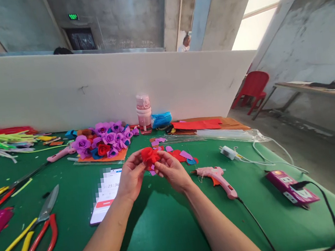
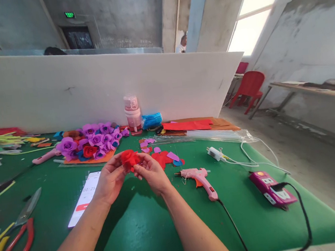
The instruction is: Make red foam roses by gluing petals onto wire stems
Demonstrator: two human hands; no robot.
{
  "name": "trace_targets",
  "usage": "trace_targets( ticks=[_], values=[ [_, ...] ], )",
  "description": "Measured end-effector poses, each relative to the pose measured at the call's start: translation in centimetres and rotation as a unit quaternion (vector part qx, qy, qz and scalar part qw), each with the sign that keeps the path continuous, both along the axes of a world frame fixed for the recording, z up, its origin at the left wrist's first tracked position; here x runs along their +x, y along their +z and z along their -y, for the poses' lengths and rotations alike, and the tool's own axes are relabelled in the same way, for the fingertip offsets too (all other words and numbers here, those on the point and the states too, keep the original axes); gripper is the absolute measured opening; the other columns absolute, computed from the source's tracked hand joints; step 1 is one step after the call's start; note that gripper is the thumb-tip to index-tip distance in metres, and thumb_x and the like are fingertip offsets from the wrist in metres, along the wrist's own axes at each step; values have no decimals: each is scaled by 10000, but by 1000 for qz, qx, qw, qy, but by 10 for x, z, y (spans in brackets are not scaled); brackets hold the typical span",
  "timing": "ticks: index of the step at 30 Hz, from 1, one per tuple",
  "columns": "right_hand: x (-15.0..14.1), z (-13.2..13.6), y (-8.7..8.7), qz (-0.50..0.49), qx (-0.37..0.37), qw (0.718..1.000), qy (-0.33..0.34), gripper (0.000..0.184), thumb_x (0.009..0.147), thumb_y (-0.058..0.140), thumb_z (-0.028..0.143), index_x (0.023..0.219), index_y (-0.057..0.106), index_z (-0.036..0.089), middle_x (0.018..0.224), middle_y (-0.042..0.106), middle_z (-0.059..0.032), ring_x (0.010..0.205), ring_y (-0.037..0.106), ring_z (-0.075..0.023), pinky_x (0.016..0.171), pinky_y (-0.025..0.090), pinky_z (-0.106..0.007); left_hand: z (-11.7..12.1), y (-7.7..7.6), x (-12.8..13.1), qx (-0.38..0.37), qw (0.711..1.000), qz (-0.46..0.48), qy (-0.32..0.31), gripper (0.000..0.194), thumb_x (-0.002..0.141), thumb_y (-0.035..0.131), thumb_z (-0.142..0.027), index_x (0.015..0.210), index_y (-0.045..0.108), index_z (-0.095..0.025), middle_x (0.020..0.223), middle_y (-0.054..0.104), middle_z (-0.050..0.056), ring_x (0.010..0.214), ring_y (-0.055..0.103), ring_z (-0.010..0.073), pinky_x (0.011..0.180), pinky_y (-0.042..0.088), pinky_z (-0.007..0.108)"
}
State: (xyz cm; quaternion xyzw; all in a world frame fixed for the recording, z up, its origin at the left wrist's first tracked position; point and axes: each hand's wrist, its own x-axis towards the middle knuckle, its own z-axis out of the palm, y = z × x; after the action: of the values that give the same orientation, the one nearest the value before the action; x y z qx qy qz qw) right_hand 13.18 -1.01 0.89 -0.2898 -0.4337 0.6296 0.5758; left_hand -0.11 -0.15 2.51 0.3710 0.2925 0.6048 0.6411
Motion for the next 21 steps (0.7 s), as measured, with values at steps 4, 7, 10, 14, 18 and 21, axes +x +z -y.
trace_targets(
  ticks=[4, 7, 10, 14, 18, 21],
  values=[
    [0, 0, 1, -20, -8, 1000, -1, 394, 669, 763, 332, 990, 577, 200, 677, 569, 41, 554, 511, -67, 467, 346, -178, -1, -2, 0, 10, 1000, -2, 2, 354, 633, 749, -127, 976, 674, -178, 934, 693, 39, 839, 621, 133, 715, 476, 215],
    [0, 0, 3, -47, -17, 999, -6, 375, 651, 776, 331, 942, 582, 197, 661, 581, 41, 545, 511, -65, 472, 356, -173, -2, -3, -1, -8, 1000, 4, -13, 361, 667, 734, -166, 1016, 645, -190, 906, 687, 31, 778, 619, 121, 685, 472, 219],
    [1, 0, 5, -86, -31, 996, -22, 347, 635, 790, 315, 889, 582, 200, 658, 587, 45, 557, 523, -64, 494, 377, -168, 0, -5, 0, -39, 998, -10, -44, 207, 697, 715, -216, 886, 649, -166, 783, 666, 10, 671, 592, 98, 631, 453, 212],
    [-1, 0, 4, -112, -34, 993, -27, 302, 650, 784, 291, 865, 593, 199, 663, 583, 47, 562, 513, -55, 519, 390, -162, 4, -3, 4, -33, 997, -44, -59, 126, 680, 720, -210, 750, 636, -146, 686, 616, -14, 621, 545, 77, 594, 423, 196],
    [-4, 1, 2, -115, -25, 993, -21, 273, 662, 778, 266, 861, 606, 194, 684, 589, 39, 578, 515, -58, 520, 392, -162, 6, -1, 7, -24, 997, -67, -39, 125, 651, 728, -199, 709, 632, -147, 652, 595, -27, 596, 514, 69, 575, 401, 191],
    [-5, 1, 1, -115, -22, 993, -21, 269, 665, 776, 253, 872, 615, 193, 685, 590, 38, 574, 515, -57, 501, 382, -158, 5, -1, 8, -23, 997, -75, -24, 122, 636, 723, -197, 695, 627, -149, 646, 601, -25, 602, 523, 80, 584, 401, 202]
  ],
)
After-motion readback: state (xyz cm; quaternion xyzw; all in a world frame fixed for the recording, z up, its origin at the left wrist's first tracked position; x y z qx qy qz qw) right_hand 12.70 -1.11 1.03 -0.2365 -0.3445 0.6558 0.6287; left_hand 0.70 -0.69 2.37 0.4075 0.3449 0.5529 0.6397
